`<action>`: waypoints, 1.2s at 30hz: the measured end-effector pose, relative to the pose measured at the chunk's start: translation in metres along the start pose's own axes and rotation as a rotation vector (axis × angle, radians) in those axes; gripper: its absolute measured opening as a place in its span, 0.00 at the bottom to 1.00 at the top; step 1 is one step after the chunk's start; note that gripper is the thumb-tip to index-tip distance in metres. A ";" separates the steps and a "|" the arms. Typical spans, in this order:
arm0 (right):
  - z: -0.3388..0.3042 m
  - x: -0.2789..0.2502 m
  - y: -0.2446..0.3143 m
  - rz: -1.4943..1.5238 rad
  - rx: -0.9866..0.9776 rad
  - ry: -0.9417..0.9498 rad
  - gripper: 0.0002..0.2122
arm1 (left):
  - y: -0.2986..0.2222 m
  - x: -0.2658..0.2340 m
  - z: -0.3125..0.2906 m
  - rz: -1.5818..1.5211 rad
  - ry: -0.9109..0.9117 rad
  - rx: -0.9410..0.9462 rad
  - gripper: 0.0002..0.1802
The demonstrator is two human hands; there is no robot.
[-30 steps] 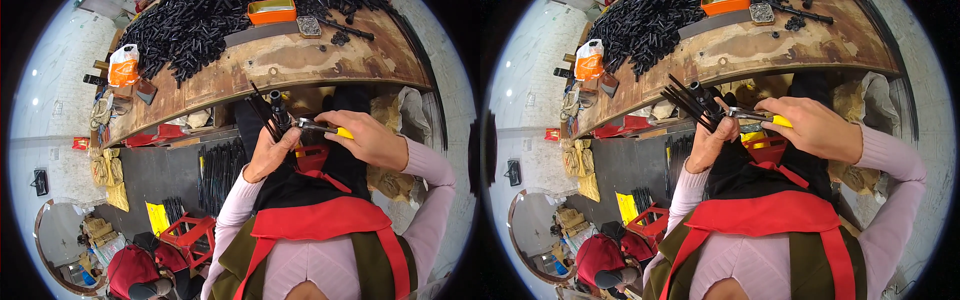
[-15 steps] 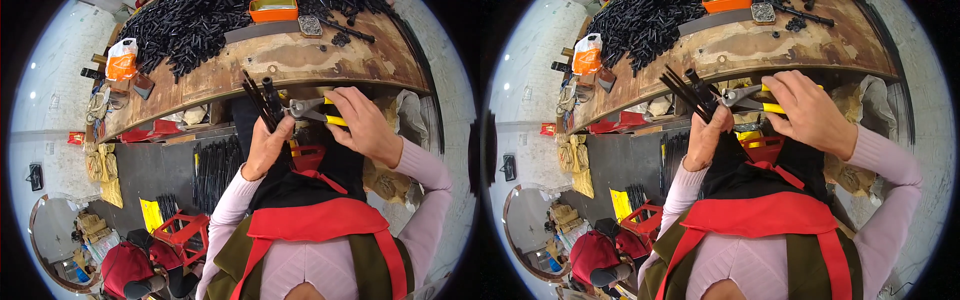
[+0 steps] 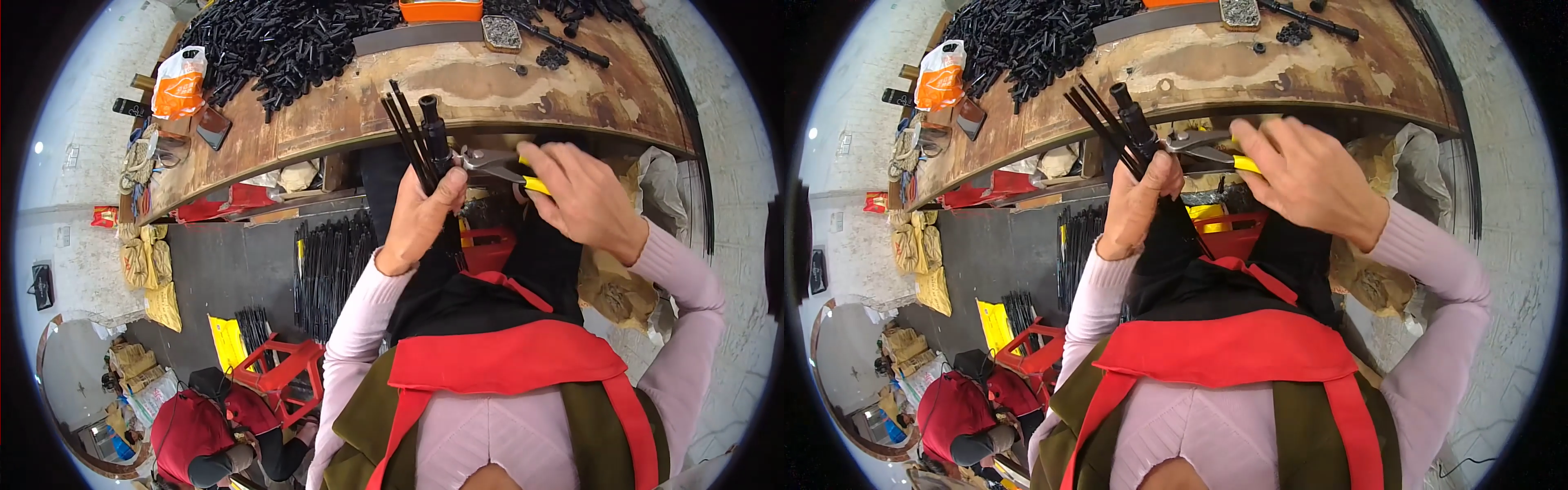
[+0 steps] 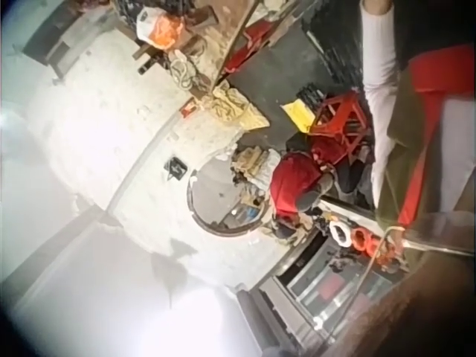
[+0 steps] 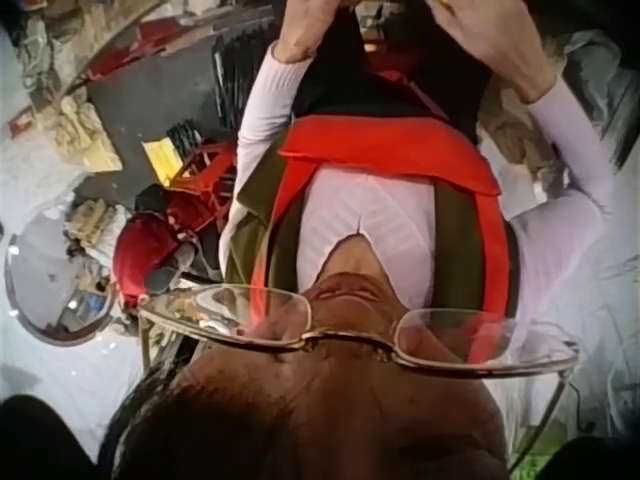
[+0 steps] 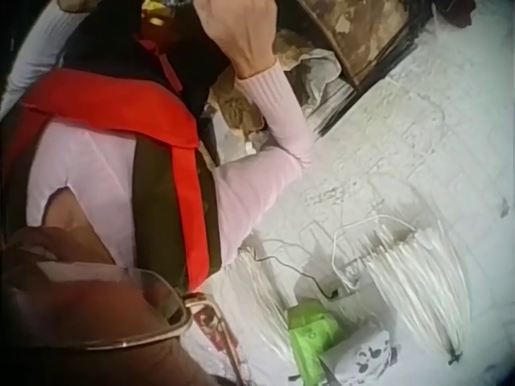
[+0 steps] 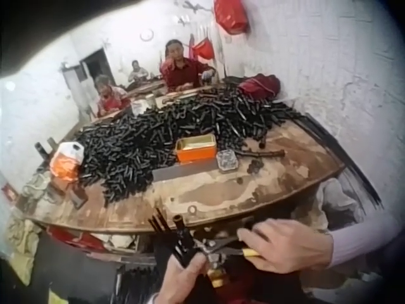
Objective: Assembling components for brushes by inserting bristles into frames and using pliers to secure parts.
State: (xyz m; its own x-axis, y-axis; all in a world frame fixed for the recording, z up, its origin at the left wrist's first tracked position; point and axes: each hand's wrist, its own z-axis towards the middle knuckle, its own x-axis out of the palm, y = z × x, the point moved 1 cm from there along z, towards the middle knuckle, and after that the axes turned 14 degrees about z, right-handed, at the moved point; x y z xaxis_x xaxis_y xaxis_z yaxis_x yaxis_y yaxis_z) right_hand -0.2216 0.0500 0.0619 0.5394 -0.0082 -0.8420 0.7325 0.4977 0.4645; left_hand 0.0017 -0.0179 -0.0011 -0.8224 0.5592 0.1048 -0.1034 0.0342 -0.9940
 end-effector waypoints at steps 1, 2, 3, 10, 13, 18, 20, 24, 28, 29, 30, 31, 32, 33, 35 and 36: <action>0.000 -0.003 0.001 0.026 0.028 0.088 0.24 | 0.000 -0.001 0.003 -0.058 -0.022 -0.004 0.16; 0.005 -0.011 0.006 0.026 0.029 0.087 0.24 | 0.000 -0.005 0.004 -0.074 0.037 -0.003 0.20; 0.012 -0.019 0.013 0.645 0.391 0.327 0.22 | -0.003 -0.006 0.001 -0.073 0.038 -0.004 0.20; -0.006 -0.003 0.018 0.551 0.390 0.091 0.22 | -0.025 -0.005 0.001 0.114 0.163 -0.003 0.27; -0.006 -0.001 0.011 0.089 -0.015 -0.214 0.21 | -0.021 0.002 0.000 0.071 0.048 -0.030 0.26; 0.004 -0.025 0.022 1.314 0.731 0.533 0.16 | -0.015 -0.012 0.002 -0.021 0.290 -0.032 0.33; -0.008 -0.009 0.013 1.549 0.860 0.615 0.16 | -0.020 -0.011 0.003 0.017 0.338 -0.032 0.32; -0.010 -0.009 0.020 0.481 0.268 0.078 0.18 | -0.022 -0.008 0.001 0.073 0.267 -0.031 0.29; 0.001 -0.021 0.023 0.440 0.256 0.082 0.20 | -0.026 -0.008 0.005 0.034 0.255 -0.018 0.27; 0.003 -0.026 0.030 0.836 0.575 0.314 0.20 | -0.024 -0.011 0.004 0.015 0.296 0.007 0.27; 0.004 -0.025 0.033 1.102 0.632 0.417 0.19 | -0.023 -0.014 0.003 0.007 0.338 0.003 0.27; -0.003 -0.017 0.028 1.525 0.804 0.531 0.19 | -0.021 -0.013 0.003 0.005 0.346 0.005 0.27; -0.007 -0.009 0.021 1.658 0.889 0.632 0.19 | -0.019 -0.014 0.001 0.001 0.372 0.020 0.27; -0.009 -0.004 0.018 1.789 0.973 0.737 0.19 | -0.018 -0.014 0.000 -0.004 0.397 0.034 0.27; -0.011 0.004 0.026 1.457 0.845 0.553 0.21 | -0.019 -0.014 -0.003 -0.009 0.391 0.050 0.26; -0.011 0.007 0.021 1.014 0.486 0.248 0.23 | -0.019 -0.014 -0.003 -0.028 0.342 0.036 0.25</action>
State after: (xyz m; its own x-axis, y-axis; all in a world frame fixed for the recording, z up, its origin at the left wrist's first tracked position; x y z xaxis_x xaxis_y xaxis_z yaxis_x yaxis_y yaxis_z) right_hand -0.2073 0.0704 0.0631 0.9151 0.4025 -0.0266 0.1201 -0.2089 0.9705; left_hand 0.0168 -0.0234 0.0160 -0.5844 0.8040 0.1102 -0.1477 0.0281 -0.9886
